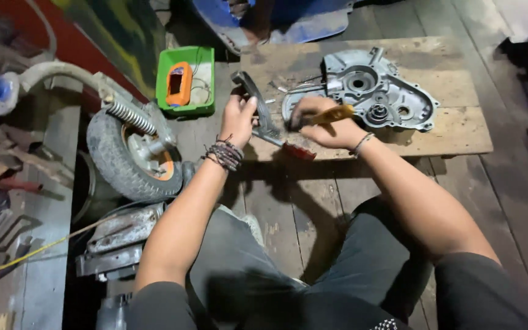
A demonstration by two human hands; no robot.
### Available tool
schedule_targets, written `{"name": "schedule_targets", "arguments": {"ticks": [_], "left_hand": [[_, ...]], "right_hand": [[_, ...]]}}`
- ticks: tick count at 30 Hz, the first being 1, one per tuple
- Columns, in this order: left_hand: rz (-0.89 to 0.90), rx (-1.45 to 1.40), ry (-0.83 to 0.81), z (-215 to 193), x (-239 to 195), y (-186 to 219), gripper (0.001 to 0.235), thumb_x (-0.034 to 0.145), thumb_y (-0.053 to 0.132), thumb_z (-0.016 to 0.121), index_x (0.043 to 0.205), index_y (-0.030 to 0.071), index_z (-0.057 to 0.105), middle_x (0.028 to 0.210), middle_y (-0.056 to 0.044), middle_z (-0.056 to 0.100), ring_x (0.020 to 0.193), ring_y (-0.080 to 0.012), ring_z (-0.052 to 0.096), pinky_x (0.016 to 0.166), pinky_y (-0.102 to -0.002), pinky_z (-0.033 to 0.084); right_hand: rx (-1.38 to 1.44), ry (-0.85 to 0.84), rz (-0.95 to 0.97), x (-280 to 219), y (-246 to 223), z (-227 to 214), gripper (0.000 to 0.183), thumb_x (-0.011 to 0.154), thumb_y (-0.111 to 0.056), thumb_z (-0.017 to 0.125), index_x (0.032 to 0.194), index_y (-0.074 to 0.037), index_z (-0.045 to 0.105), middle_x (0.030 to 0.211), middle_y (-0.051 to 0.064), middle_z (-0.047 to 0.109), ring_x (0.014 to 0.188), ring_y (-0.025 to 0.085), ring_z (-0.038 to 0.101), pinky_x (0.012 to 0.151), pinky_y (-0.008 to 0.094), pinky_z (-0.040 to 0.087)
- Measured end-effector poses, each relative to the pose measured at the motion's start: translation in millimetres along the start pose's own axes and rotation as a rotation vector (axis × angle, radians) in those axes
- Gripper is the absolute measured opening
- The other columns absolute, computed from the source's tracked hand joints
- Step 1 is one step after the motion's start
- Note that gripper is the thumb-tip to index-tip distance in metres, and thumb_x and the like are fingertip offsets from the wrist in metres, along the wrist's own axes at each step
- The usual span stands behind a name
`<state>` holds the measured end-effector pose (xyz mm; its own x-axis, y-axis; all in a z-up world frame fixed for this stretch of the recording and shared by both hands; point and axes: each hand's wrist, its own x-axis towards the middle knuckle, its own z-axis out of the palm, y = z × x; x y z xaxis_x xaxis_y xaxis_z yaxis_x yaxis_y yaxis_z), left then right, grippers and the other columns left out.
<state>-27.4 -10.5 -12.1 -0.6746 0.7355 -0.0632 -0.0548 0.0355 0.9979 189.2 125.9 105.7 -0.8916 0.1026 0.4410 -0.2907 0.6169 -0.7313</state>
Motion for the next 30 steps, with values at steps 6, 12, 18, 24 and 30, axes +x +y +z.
{"name": "schedule_targets", "arguments": {"ticks": [6, 12, 18, 24, 30], "left_hand": [[0.143, 0.283, -0.14, 40, -53, 49, 0.048, 0.102, 0.021, 0.062, 0.143, -0.002, 0.049, 0.134, -0.031, 0.062, 0.126, -0.0461, 0.059, 0.102, -0.057, 0.052], [0.069, 0.143, -0.043, 6, -35, 40, 0.048, 0.104, 0.025, 0.06, 0.142, -0.001, 0.047, 0.127, -0.027, 0.064, 0.102, -0.0295, 0.072, 0.078, -0.041, 0.065], [0.118, 0.271, -0.111, 26, -57, 54, 0.033, 0.099, 0.014, 0.055, 0.129, 0.001, 0.054, 0.082, -0.003, 0.062, 0.057, -0.0109, 0.057, 0.051, -0.026, 0.05], [0.291, 0.133, -0.004, -12, -40, 43, 0.039, 0.099, 0.027, 0.057, 0.12, -0.006, 0.06, 0.107, -0.013, 0.07, 0.092, -0.0177, 0.066, 0.083, -0.03, 0.055], [0.358, -0.081, -0.26, 18, -56, 52, 0.032, 0.101, 0.006, 0.055, 0.131, -0.003, 0.056, 0.115, -0.008, 0.066, 0.096, -0.014, 0.06, 0.087, -0.028, 0.052]], "right_hand": [[-0.042, 0.249, -0.16, 16, 7, 7, 0.009, 0.088, -0.003, 0.068, 0.097, -0.008, 0.068, 0.108, 0.014, 0.065, 0.111, 0.036, 0.063, 0.096, 0.048, 0.048], [0.05, 0.026, -0.009, 0, 26, 16, 0.012, 0.083, -0.015, 0.071, 0.09, -0.006, 0.071, 0.095, 0.017, 0.067, 0.093, 0.034, 0.064, 0.091, 0.046, 0.051], [-0.073, 0.22, -0.141, 24, -32, 15, 0.015, 0.079, -0.007, 0.062, 0.093, -0.002, 0.06, 0.108, 0.014, 0.06, 0.103, 0.028, 0.054, 0.095, 0.04, 0.047], [-0.128, 0.145, -0.144, 20, -8, 12, 0.008, 0.09, -0.006, 0.072, 0.089, -0.01, 0.065, 0.095, 0.004, 0.067, 0.09, 0.018, 0.058, 0.094, 0.034, 0.048], [-0.168, 0.247, -0.249, 29, -39, 20, 0.014, 0.074, -0.005, 0.064, 0.085, 0.001, 0.057, 0.106, 0.018, 0.06, 0.094, 0.03, 0.055, 0.082, 0.039, 0.047]]}}
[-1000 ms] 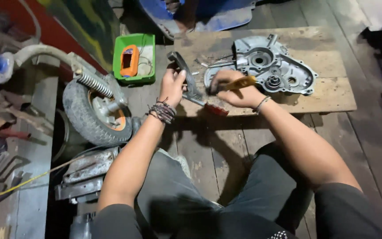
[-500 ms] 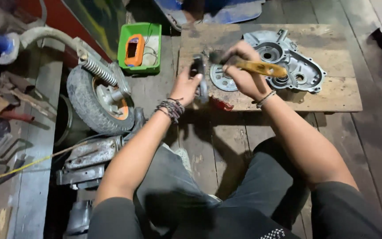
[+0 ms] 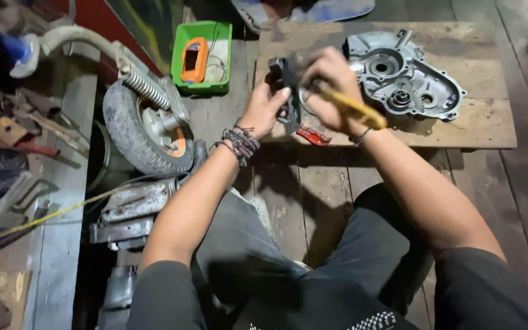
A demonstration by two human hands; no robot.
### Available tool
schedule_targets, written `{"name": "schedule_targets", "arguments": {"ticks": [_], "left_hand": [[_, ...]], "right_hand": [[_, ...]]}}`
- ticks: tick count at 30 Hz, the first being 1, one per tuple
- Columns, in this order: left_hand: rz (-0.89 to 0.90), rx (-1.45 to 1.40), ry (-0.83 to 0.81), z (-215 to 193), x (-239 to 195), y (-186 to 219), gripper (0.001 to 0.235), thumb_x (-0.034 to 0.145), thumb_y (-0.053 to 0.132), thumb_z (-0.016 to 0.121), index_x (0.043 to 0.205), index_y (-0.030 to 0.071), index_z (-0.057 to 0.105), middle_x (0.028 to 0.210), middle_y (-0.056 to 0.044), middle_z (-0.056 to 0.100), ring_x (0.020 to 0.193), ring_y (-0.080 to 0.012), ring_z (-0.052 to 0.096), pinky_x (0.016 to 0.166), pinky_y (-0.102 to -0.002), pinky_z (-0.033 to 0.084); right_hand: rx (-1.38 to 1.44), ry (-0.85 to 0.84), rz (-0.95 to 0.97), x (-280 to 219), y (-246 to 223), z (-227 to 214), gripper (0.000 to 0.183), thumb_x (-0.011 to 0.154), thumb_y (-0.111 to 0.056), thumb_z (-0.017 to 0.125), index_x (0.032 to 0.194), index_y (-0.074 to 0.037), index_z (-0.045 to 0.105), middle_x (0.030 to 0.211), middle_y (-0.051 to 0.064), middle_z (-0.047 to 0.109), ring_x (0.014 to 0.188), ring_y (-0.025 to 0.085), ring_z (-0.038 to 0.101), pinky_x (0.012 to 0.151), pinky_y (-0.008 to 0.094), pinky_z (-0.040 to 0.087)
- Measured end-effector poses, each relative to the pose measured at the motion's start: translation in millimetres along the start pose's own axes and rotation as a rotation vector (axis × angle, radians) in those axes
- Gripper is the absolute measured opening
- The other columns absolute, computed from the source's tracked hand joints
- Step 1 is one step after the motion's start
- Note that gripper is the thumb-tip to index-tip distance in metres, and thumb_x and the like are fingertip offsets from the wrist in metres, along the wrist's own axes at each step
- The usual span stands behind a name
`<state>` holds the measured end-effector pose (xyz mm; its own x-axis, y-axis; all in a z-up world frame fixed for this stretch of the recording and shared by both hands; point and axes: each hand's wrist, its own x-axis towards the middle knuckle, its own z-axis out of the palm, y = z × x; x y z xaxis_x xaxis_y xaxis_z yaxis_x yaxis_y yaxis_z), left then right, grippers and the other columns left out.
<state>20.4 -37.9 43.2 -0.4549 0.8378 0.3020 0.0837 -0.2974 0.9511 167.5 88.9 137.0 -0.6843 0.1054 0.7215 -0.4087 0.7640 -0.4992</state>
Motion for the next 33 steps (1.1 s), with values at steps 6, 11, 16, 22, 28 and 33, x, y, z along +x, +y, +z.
{"name": "schedule_targets", "arguments": {"ticks": [6, 11, 16, 22, 28, 33], "left_hand": [[-0.177, 0.292, 0.152, -16, 8, -18, 0.03, 0.098, 0.028, 0.06, 0.101, -0.002, 0.061, 0.083, -0.004, 0.059, 0.07, -0.0128, 0.054, 0.065, -0.027, 0.05], [-0.019, 0.168, 0.059, 2, 18, -32, 0.039, 0.099, 0.009, 0.056, 0.136, -0.001, 0.051, 0.12, -0.012, 0.064, 0.103, -0.0196, 0.06, 0.093, -0.032, 0.05], [-0.105, 0.222, 0.05, -10, 22, -44, 0.04, 0.106, 0.015, 0.058, 0.141, -0.001, 0.048, 0.136, -0.025, 0.061, 0.13, -0.0335, 0.056, 0.109, -0.054, 0.047], [-0.012, 0.184, 0.181, -2, 29, -61, 0.039, 0.108, 0.016, 0.058, 0.139, -0.006, 0.051, 0.135, -0.029, 0.061, 0.132, -0.0383, 0.055, 0.112, -0.057, 0.043], [0.062, 0.091, 0.23, 4, 26, -15, 0.017, 0.101, 0.008, 0.059, 0.117, 0.003, 0.056, 0.098, -0.005, 0.064, 0.079, -0.013, 0.06, 0.073, -0.026, 0.054], [0.11, 0.041, 0.216, 7, 29, -1, 0.018, 0.102, 0.009, 0.06, 0.118, 0.003, 0.061, 0.1, -0.003, 0.065, 0.083, -0.0121, 0.058, 0.078, -0.026, 0.051]], "right_hand": [[0.078, 0.022, 0.168, -6, -1, -34, 0.013, 0.079, -0.002, 0.067, 0.09, 0.0, 0.061, 0.091, 0.008, 0.061, 0.084, 0.022, 0.05, 0.083, 0.033, 0.041], [0.065, -0.116, 0.116, -11, 10, -22, 0.015, 0.076, -0.003, 0.063, 0.09, -0.002, 0.061, 0.101, 0.012, 0.063, 0.092, 0.027, 0.057, 0.086, 0.038, 0.048], [0.311, -0.256, 0.363, -19, 27, -34, 0.004, 0.082, -0.003, 0.067, 0.086, -0.003, 0.068, 0.091, 0.019, 0.069, 0.089, 0.037, 0.067, 0.087, 0.052, 0.05], [0.273, -0.072, 0.291, -30, 41, -19, 0.013, 0.081, -0.001, 0.073, 0.092, -0.006, 0.07, 0.096, 0.014, 0.068, 0.096, 0.035, 0.068, 0.087, 0.044, 0.051], [0.405, -0.181, 0.528, -23, 32, -49, 0.013, 0.084, 0.002, 0.063, 0.097, -0.002, 0.066, 0.097, 0.009, 0.071, 0.087, 0.018, 0.07, 0.08, 0.028, 0.059], [0.3, -0.318, 0.547, -23, 43, -38, 0.009, 0.089, -0.014, 0.068, 0.096, -0.008, 0.069, 0.092, 0.005, 0.07, 0.082, 0.016, 0.068, 0.075, 0.03, 0.062]]}}
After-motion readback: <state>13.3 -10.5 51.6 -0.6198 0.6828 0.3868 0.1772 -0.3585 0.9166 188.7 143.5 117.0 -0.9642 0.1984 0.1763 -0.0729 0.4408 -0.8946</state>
